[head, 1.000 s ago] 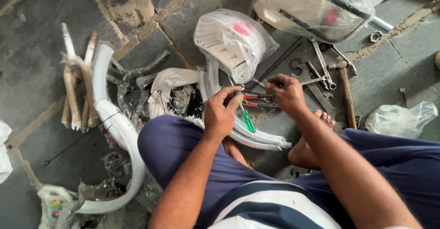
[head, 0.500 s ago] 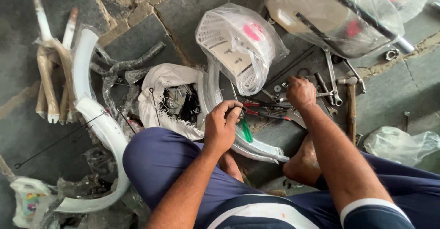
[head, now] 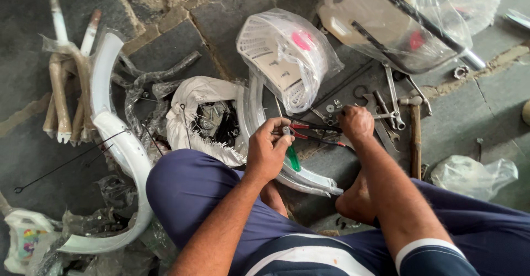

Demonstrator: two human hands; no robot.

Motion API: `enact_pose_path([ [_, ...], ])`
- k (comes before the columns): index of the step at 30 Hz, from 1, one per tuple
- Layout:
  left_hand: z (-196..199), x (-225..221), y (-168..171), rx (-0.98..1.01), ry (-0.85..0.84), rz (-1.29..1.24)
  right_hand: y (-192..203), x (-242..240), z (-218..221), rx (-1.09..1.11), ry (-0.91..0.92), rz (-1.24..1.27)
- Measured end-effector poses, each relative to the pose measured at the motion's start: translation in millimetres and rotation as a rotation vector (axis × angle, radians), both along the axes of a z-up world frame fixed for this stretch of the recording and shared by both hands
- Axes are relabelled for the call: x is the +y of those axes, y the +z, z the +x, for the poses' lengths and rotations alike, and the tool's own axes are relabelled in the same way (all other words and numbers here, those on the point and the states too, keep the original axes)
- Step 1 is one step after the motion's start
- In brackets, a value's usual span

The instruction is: The person sits on the floor and uses their hands to attach a wire and a metal bracket to a white plastic bicycle fender. They use a screwdriver to tighten a screw and pliers to secure the wire to the bracket.

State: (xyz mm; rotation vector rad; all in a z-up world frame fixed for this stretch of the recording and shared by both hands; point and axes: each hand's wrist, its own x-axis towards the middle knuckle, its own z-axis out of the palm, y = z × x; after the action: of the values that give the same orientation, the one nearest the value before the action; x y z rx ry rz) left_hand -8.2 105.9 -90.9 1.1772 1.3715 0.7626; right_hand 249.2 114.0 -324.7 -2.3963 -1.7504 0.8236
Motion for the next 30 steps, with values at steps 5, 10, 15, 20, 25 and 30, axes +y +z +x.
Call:
enact_pose_path([
  [5, 0.0, 5.0, -2.7, 0.015, -0.006, -0.038, 31.8, 16.7, -18.0, 0.003, -0.023, -0.016],
  [10, 3.8, 9.8, -3.0, 0.002, -0.006, 0.014, 112.7, 21.7, -41.8, 0.639, -0.311, 0.039],
  [15, 10.9, 9.3, 11.2, 0.116, -0.002, 0.121, 181.8, 8.5, -33.2, 1.129, -0.345, 0.164],
  [20, 13.5, 2.8, 29.7, -0.004, 0.025, 0.073, 155.9, 1.5, -3.2, 0.801, -0.478, 0.058],
  [25, 9.8, -3.0, 26.0, 0.021, -0.030, 0.188, 74.7, -18.8, 10.5, 0.313, -0.372, 0.048],
  [30, 3.0, -0.2, 18.7, 0.130, -0.020, 0.211, -1.4, -2.6, 1.3, 0.125, -0.230, 0.185],
])
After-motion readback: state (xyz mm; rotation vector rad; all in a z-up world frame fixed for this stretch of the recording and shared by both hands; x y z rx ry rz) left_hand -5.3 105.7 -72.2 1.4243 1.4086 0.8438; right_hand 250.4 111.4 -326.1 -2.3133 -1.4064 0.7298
